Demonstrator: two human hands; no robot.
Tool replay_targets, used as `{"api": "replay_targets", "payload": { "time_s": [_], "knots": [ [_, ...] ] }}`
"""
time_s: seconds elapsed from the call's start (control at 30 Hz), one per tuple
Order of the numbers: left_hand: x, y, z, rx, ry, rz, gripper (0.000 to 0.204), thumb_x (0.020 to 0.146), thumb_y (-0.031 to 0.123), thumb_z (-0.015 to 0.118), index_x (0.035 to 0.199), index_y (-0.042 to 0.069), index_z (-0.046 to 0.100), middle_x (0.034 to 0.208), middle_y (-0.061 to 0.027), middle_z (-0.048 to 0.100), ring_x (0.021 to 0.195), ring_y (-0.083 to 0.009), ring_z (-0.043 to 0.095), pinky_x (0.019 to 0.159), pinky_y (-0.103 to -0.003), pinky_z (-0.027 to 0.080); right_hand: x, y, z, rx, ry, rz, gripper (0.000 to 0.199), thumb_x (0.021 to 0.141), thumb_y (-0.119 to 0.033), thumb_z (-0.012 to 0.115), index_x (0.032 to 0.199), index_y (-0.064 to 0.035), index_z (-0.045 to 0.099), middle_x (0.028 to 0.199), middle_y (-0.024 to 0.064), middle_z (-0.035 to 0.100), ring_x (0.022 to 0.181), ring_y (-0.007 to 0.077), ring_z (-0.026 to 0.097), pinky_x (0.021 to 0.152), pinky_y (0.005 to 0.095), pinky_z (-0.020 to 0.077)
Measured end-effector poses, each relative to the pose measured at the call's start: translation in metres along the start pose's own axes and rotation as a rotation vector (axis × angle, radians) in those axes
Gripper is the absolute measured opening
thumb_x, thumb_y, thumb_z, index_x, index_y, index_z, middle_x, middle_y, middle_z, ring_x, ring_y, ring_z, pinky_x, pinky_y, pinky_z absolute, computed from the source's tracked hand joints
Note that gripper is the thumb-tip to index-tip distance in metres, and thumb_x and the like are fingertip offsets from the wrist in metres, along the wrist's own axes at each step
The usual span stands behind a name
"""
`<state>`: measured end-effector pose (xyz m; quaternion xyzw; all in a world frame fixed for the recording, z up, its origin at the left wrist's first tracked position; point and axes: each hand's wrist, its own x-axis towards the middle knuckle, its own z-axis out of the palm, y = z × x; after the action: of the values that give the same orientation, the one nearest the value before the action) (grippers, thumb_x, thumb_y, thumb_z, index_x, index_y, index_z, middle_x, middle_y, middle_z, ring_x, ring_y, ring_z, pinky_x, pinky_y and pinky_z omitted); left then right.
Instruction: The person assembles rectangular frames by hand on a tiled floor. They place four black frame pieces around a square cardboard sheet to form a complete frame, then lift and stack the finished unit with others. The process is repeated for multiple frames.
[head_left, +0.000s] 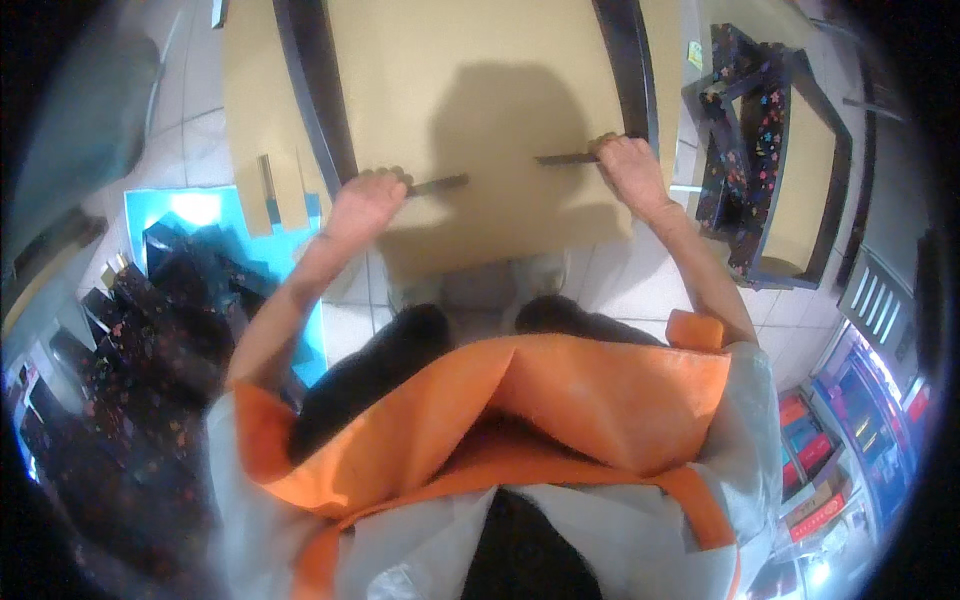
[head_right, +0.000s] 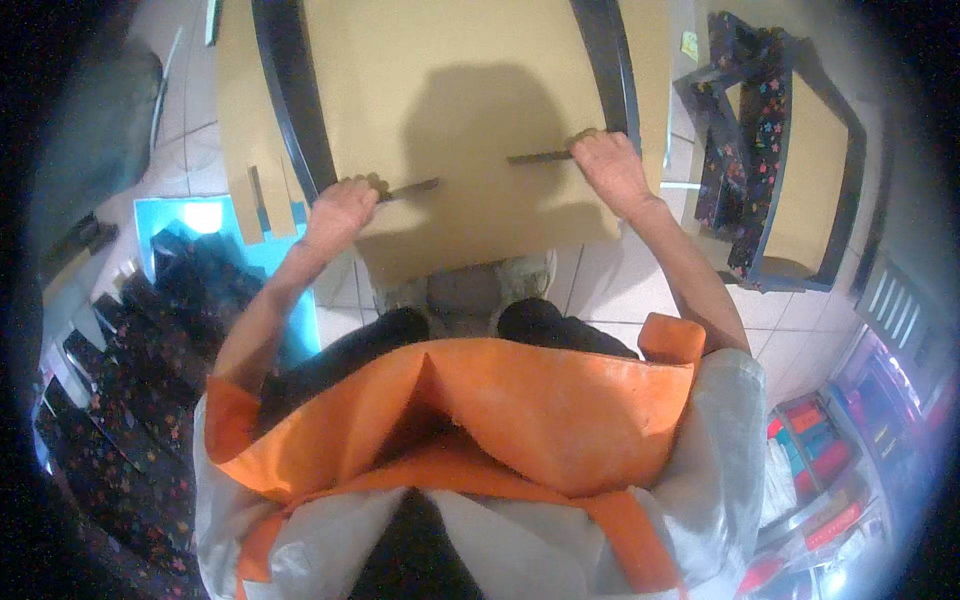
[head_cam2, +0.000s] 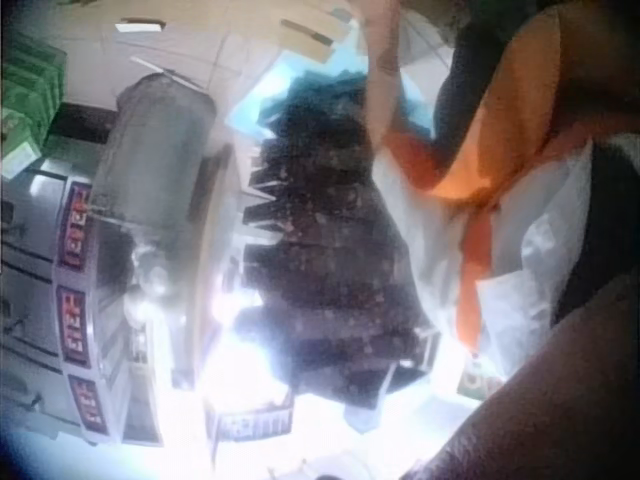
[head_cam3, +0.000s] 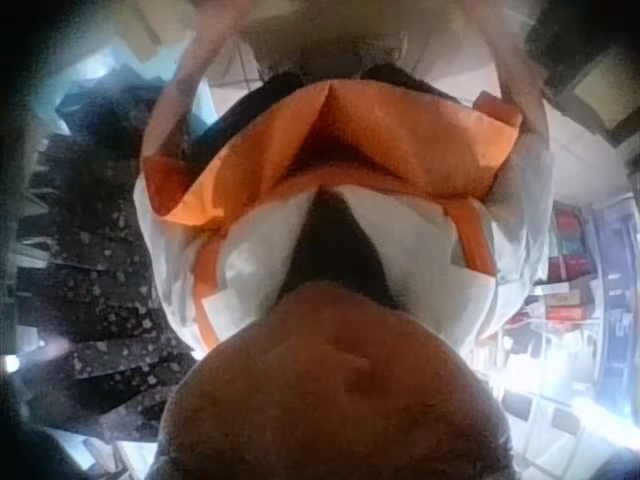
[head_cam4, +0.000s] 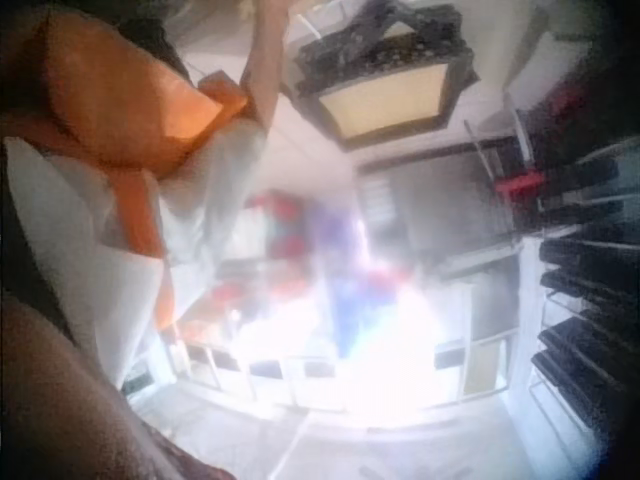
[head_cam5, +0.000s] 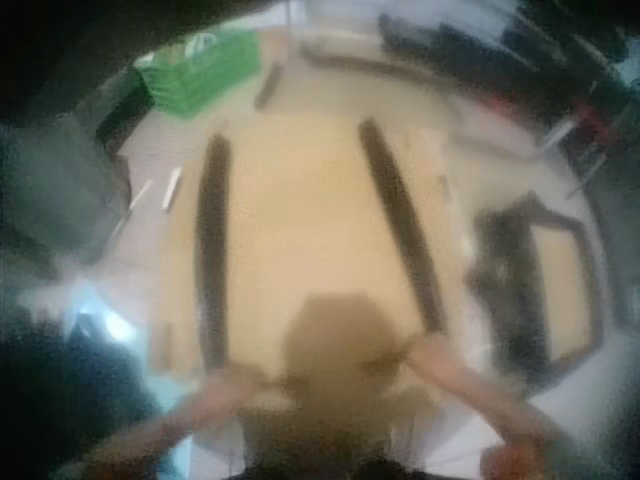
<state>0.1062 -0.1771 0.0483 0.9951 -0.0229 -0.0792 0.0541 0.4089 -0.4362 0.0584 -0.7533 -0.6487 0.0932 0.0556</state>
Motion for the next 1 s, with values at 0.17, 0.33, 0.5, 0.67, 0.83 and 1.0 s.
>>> {"api": "replay_targets", "payload": {
  "time_s": [0.17, 0.33, 0.5, 0.67, 0.83, 1.0],
  "knots": [
    [0.045, 0.025, 0.007, -0.073, -0.028, 0.114, 0.050, 0.074, 0.011, 0.053, 0.122, 0.014, 0.039, 0.080, -0.0071, 0.049, 0.072, -0.0208, 0.057, 0.059, -0.030, 0.049, 0.008, -0.005, -0.004, -0.183, -0.081, -0.100, 0.019, 0.073, -0.009, 0.049, 0.092, -0.0066, 0.050, 0.094, 0.0056, 0.052, 0.092, 0.0206, 0.050, 0.077, 0.0321, 0.0400],
    [0.074, 0.037, -0.011, -0.043, -0.085, 0.221, 0.078, 0.074, 0.006, 0.050, 0.138, 0.033, 0.014, 0.078, -0.0083, 0.047, 0.051, -0.0225, 0.056, 0.043, -0.031, 0.048, 0.023, -0.001, -0.007, -0.109, -0.208, -0.323, 0.017, 0.074, -0.012, 0.048, 0.089, -0.0069, 0.051, 0.084, 0.0073, 0.050, 0.085, 0.0213, 0.052, 0.076, 0.0312, 0.0408],
    [0.085, 0.043, -0.007, -0.257, -0.059, 0.188, 0.070, 0.080, 0.005, 0.041, 0.135, 0.043, 0.018, 0.076, -0.0109, 0.045, 0.045, -0.0215, 0.051, 0.041, -0.031, 0.046, 0.033, -0.010, -0.011, -0.029, -0.268, -0.357, 0.012, 0.074, -0.013, 0.047, 0.085, -0.0073, 0.050, 0.079, 0.0080, 0.051, 0.081, 0.0223, 0.053, 0.073, 0.0321, 0.0418],
    [0.095, 0.049, -0.012, -0.256, -0.105, 0.154, 0.067, 0.083, 0.005, 0.036, 0.134, 0.045, 0.018, 0.077, -0.0123, 0.045, 0.047, -0.0240, 0.052, 0.044, -0.032, 0.047, 0.032, -0.010, -0.008, -0.016, -0.230, -0.421, 0.009, 0.074, -0.014, 0.047, 0.082, -0.0083, 0.048, 0.077, 0.0067, 0.051, 0.078, 0.0215, 0.053, 0.071, 0.0340, 0.0419],
    [0.098, 0.055, -0.014, -0.256, -0.105, 0.135, 0.067, 0.082, 0.006, 0.039, 0.133, 0.046, 0.021, 0.075, -0.0125, 0.044, 0.042, -0.0230, 0.053, 0.039, -0.033, 0.046, 0.025, -0.015, -0.006, 0.008, -0.242, -0.338, 0.013, 0.073, -0.017, 0.051, 0.082, -0.0084, 0.049, 0.079, 0.0069, 0.052, 0.080, 0.0217, 0.053, 0.073, 0.0349, 0.0417],
    [0.099, 0.053, -0.021, -0.331, -0.255, 0.046, 0.068, 0.083, 0.005, 0.037, 0.131, 0.050, 0.020, 0.083, -0.0167, 0.052, 0.058, -0.0295, 0.060, 0.050, -0.035, 0.050, -0.006, -0.035, -0.029, 0.259, 0.305, 0.238, 0.020, 0.076, -0.019, 0.060, 0.086, -0.0048, 0.052, 0.085, 0.0099, 0.053, 0.082, 0.0243, 0.052, 0.077, 0.0351, 0.0412]
  ]
}}
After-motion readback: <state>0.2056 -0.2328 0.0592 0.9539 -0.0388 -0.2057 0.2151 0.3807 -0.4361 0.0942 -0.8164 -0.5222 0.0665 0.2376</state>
